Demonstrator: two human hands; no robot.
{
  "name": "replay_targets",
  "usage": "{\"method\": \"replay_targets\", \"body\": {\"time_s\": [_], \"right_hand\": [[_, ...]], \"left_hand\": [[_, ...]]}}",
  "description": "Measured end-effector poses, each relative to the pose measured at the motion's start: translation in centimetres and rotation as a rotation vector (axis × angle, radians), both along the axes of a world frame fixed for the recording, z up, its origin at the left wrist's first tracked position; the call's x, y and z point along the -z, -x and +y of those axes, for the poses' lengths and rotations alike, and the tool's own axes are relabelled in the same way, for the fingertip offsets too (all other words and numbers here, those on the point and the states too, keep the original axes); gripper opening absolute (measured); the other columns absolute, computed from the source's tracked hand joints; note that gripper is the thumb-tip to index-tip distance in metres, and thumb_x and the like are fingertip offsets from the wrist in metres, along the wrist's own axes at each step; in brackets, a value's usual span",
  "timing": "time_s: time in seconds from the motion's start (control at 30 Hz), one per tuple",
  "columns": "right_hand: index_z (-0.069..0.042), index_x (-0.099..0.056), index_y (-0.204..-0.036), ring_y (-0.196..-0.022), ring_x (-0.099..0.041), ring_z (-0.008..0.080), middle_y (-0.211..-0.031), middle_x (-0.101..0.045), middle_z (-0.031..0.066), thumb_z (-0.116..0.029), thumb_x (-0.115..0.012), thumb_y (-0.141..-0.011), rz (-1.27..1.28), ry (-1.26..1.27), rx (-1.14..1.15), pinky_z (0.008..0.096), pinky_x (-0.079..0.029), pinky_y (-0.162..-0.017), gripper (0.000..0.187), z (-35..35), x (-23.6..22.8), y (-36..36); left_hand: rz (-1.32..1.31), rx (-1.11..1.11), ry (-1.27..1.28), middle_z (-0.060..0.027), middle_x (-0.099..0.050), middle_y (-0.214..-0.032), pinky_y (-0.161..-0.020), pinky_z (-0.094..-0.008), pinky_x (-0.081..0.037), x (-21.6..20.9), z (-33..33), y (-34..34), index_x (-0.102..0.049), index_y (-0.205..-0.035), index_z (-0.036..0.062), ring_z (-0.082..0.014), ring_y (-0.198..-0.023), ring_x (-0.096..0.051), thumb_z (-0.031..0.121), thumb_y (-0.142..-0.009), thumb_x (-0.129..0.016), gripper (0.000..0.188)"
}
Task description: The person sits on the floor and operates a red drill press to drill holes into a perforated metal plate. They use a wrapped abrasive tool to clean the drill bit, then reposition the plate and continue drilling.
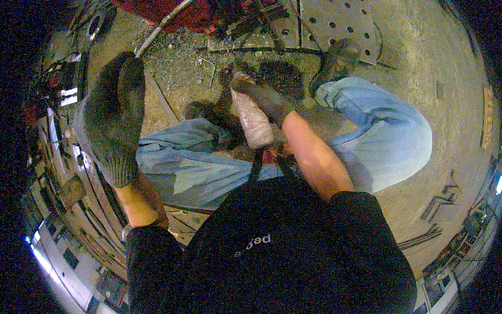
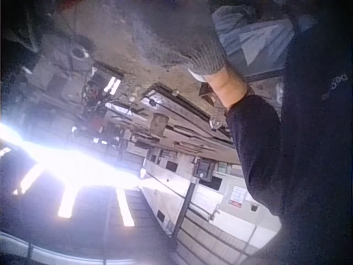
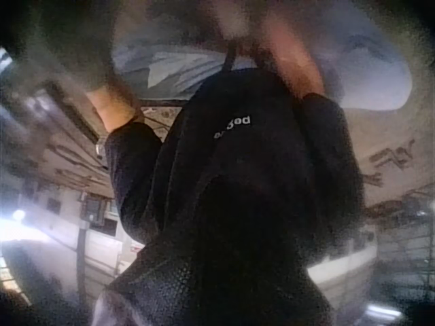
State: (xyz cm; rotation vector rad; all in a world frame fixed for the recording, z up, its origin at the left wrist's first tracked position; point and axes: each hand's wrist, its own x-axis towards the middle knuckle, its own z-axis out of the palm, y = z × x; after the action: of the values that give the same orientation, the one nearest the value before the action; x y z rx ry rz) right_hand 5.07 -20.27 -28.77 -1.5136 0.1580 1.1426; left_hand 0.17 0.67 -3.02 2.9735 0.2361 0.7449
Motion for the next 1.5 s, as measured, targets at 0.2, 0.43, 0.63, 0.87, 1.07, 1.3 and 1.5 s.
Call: {"method": "replay_targets", "body": {"time_s": [0.2, 0.43, 0.63, 0.87, 1.07, 1.3, 1.5], "right_hand": [[-0.004, -0.069, -0.116, -0.088, -0.065, 0.0180, -0.103, -0.070, 0.0088, -0.060, -0.066, -0.087, -0.077, 0.078, -0.061, 0.0334, -0.052, -0.082, 0.063, 0.5, -2.4, -0.5], [-0.007, -0.062, -0.128, -0.101, -0.063, 0.0166, -0.115, -0.067, 0.0062, -0.041, -0.064, -0.094, 0.085, -0.213, 0.163, 0.0324, -0.051, -0.092, 0.048, 0.2, 2.1, 0.3], [-0.011, -0.053, -0.140, -0.106, -0.061, 0.0191, -0.120, -0.065, 0.0032, -0.031, -0.060, -0.098, 0.335, -0.371, 0.308, 0.0359, -0.049, -0.096, 0.048, -1.7, 5.2, 0.1], [-0.006, -0.047, -0.145, -0.127, -0.049, 0.0201, -0.145, -0.051, 0.0054, -0.031, -0.056, -0.099, 0.096, -0.349, 0.209, 0.0336, -0.039, -0.108, 0.053, -0.1, 3.4, 0.3], [-0.005, -0.051, -0.142, -0.121, -0.054, 0.0212, -0.136, -0.057, 0.0059, -0.036, -0.056, -0.099, 0.182, -0.312, 0.151, 0.0341, -0.042, -0.105, 0.052, 0.0, 2.4, 0.4], [-0.006, -0.057, -0.136, -0.111, -0.060, 0.0243, -0.127, -0.064, 0.0088, -0.047, -0.057, -0.096, 0.058, -0.185, 0.095, 0.0362, -0.046, -0.100, 0.057, -0.2, -0.2, -0.1], [-0.005, -0.062, -0.130, -0.102, -0.065, 0.0262, -0.119, -0.068, 0.0123, -0.060, -0.059, -0.091, -0.079, 0.008, -0.062, 0.0379, -0.049, -0.094, 0.068, 0.3, -0.5, 0.2]], "left_hand": [[0.050, -0.046, 0.124, -0.0116, -0.076, -0.092, -0.072, -0.0349, -0.057, -0.3, -0.5, 0.6, -0.076, -0.104, 0.0100, -0.0244, -0.078, -0.074, 0.026, -0.090, -0.074, 0.021], [-0.058, 0.005, 0.047, -0.0059, -0.058, -0.057, -0.043, -0.0398, -0.044, -0.2, 0.1, 0.5, -0.064, -0.082, 0.0158, -0.0258, -0.047, -0.059, 0.039, -0.083, -0.071, 0.024], [-0.030, 0.061, 0.059, -0.0061, -0.057, -0.058, -0.042, -0.0410, -0.045, -0.2, 0.1, 0.4, -0.058, -0.079, 0.0130, -0.0274, -0.048, -0.060, 0.036, -0.083, -0.069, 0.026], [0.088, 0.032, 0.196, -0.0098, -0.060, -0.058, -0.043, -0.0445, -0.048, -0.1, 0.1, 0.6, -0.058, -0.078, 0.0089, -0.0297, -0.050, -0.064, 0.035, -0.085, -0.067, 0.029], [0.054, 0.036, 0.236, -0.0143, -0.063, -0.060, -0.047, -0.0460, -0.051, -0.4, 0.0, 0.8, -0.060, -0.081, 0.0051, -0.0328, -0.053, -0.066, 0.034, -0.087, -0.066, 0.030], [-0.173, 0.245, 0.268, -0.0119, -0.064, -0.065, -0.051, -0.0432, -0.050, 1.6, 1.2, 0.8, -0.064, -0.083, 0.0101, -0.0336, -0.059, -0.066, 0.028, -0.078, -0.069, 0.020], [0.065, -0.095, 0.071, -0.0092, -0.067, -0.067, -0.055, -0.0423, -0.051, -0.9, -0.8, 0.4, -0.071, -0.089, 0.0171, -0.0301, -0.061, -0.067, 0.037, -0.085, -0.071, 0.020]]}}
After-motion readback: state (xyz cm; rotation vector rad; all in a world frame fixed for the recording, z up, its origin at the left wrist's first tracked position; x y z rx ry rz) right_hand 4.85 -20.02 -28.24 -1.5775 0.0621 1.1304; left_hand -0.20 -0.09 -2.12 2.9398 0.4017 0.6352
